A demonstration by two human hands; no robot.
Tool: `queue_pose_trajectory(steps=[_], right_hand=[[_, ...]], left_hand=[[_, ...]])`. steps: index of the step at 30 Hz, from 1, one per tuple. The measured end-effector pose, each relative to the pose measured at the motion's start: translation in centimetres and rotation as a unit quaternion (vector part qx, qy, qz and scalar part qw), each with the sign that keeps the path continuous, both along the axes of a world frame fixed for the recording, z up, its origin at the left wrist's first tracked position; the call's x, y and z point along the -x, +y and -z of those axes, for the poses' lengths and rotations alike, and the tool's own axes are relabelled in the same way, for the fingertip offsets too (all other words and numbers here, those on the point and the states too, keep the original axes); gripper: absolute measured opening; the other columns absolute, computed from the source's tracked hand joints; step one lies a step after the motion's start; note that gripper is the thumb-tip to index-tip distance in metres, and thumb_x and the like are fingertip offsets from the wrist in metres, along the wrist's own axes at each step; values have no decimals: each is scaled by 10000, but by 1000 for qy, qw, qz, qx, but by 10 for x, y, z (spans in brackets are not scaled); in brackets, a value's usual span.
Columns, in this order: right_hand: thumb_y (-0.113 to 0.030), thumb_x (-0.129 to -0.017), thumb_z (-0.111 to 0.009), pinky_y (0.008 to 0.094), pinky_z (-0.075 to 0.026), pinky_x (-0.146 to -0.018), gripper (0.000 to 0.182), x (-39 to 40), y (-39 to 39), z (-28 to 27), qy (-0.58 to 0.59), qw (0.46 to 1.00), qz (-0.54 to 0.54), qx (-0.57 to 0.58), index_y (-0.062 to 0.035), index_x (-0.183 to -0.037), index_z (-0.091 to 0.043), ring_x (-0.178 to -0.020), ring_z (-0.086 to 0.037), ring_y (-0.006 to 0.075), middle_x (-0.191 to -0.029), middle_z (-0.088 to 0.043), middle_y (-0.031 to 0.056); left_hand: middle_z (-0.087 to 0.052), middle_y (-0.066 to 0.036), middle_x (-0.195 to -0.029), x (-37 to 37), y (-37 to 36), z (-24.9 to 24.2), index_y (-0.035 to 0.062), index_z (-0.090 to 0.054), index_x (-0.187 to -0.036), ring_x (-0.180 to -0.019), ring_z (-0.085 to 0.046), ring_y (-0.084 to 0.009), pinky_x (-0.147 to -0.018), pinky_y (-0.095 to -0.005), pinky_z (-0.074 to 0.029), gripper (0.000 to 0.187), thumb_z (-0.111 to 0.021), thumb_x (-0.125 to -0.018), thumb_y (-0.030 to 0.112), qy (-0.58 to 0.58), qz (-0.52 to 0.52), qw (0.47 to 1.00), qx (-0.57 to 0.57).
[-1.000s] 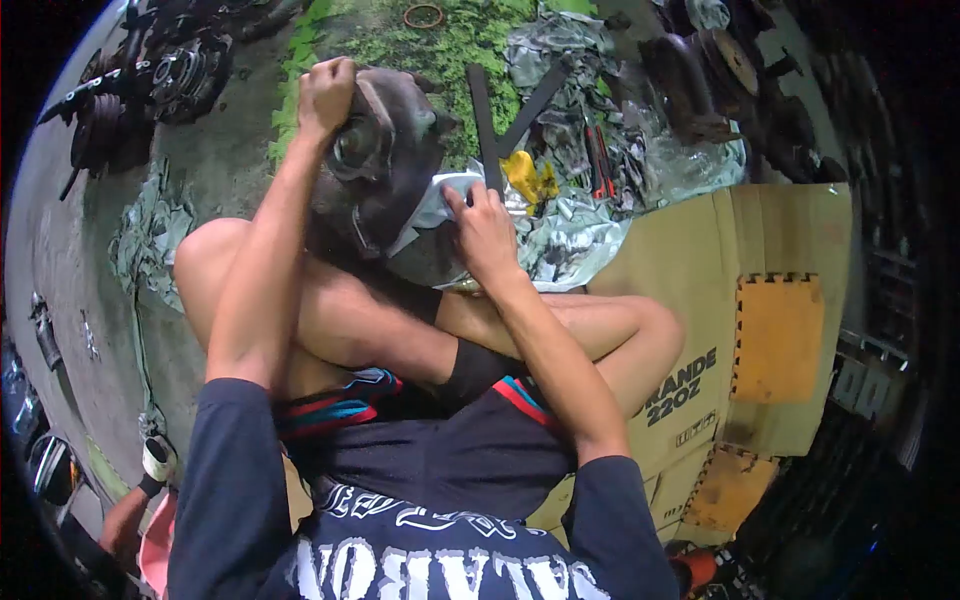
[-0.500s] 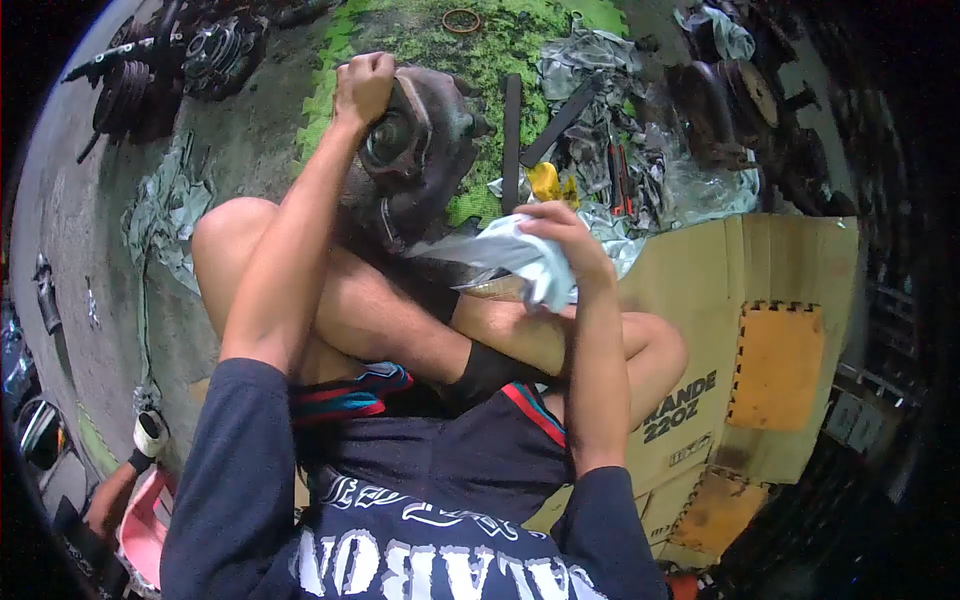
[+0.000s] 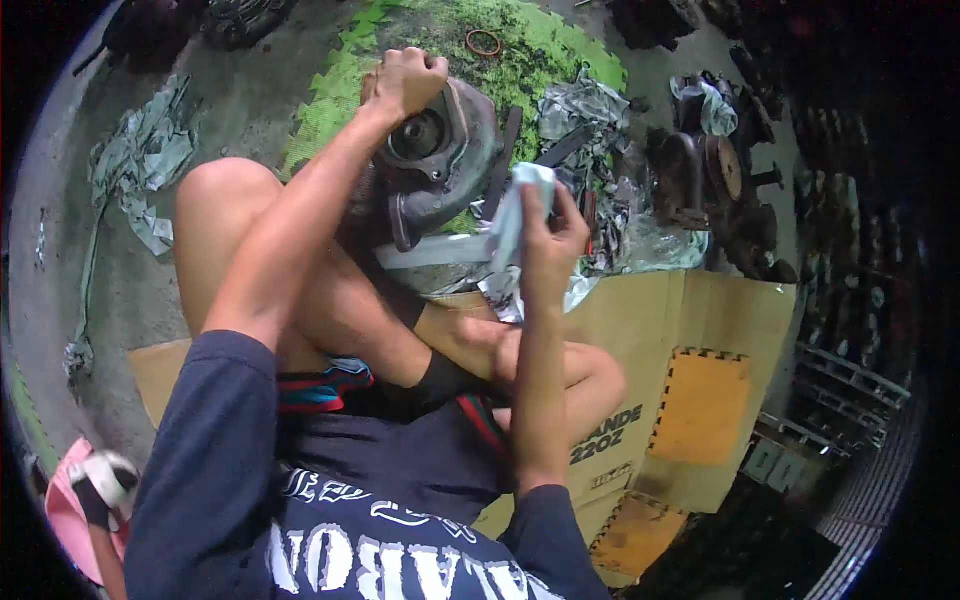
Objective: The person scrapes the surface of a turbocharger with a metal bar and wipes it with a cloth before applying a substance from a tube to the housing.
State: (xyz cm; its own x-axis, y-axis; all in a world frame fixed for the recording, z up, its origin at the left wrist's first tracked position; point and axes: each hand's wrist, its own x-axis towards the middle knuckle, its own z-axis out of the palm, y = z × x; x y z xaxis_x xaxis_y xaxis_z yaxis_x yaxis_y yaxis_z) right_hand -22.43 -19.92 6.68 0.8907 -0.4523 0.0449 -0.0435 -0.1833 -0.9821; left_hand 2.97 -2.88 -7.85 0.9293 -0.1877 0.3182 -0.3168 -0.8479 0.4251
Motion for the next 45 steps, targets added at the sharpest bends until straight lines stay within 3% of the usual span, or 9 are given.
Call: queue_pose_trajectory(steps=[4,14,17,26,27,31,34,41,45], right_hand=[[-16,-886,-676,507,-530,-761,209,-29,42,6,-58,924,-61,374,71,-1074,-703,-819,-674,466,-928,-689,269],[35,-760,-590,495,-517,-812,308,-42,58,20,-24,886,-67,458,79,-1036,-720,-867,-650,457,-942,-658,256],[37,-747,-592,472,-526,-796,309,-40,51,17,-42,873,-113,473,85,-1024,-721,-850,-658,446,-935,-663,245],[43,-777,-567,478,-498,-739,255,-46,40,32,-42,929,-70,362,63,-1007,-676,-808,-627,440,-909,-622,235],[49,-775,-541,472,-491,-742,266,-44,37,29,-45,915,-108,387,55,-1017,-653,-806,-608,447,-916,-607,233],[68,-760,-533,480,-483,-756,306,-43,29,23,-47,900,-167,400,49,-1045,-642,-827,-595,455,-933,-591,232],[98,-750,-538,486,-481,-761,319,-42,21,16,-53,885,-210,413,45,-1046,-643,-826,-593,458,-930,-584,230],[111,-757,-561,388,-488,-761,343,-30,-2,-8,74,889,-304,336,57,-1090,-626,-849,-596,439,-940,-580,232],[-197,-1060,-585,287,-464,-751,246,-17,-9,2,139,976,-128,106,38,-1109,-643,-873,-540,97,-984,-645,30]], left_hand=[[-727,-289,-1038,30,-8,-52,56,-760,-1015,-920,-720,-471,-851,-543,-591,345,-542,-942,313,92,-52,989,102],[-732,-298,-1063,22,-18,-23,51,-802,-1016,-1039,-715,-482,-992,-536,-551,508,-529,-892,461,95,-45,991,77],[-687,-276,-950,29,-23,-21,42,-723,-890,-902,-678,-465,-715,-630,-554,231,-573,-903,217,-116,-5,992,-55],[-704,-256,-1052,22,-36,-50,28,-745,-1001,-971,-667,-458,-755,-639,-539,314,-570,-905,270,124,-25,979,162],[-717,-221,-1049,26,-34,-39,46,-752,-1042,-958,-675,-444,-780,-644,-540,299,-564,-907,234,-31,70,989,-128],[-713,-237,-1064,24,-28,-53,22,-748,-1043,-982,-675,-455,-855,-648,-543,338,-539,-924,261,-8,78,988,-134],[-702,-270,-1088,29,-29,-66,-9,-742,-1073,-1043,-669,-475,-908,-603,-547,430,-511,-933,325,184,-12,968,168],[-690,-313,-1171,32,-30,-85,8,-771,-1059,-1101,-672,-477,-961,-561,-542,474,-495,-916,366,186,-9,975,122],[-723,-290,-1074,32,-30,-70,-3,-781,-984,-1027,-701,-461,-936,-546,-557,486,-509,-915,394,137,-32,979,145]])
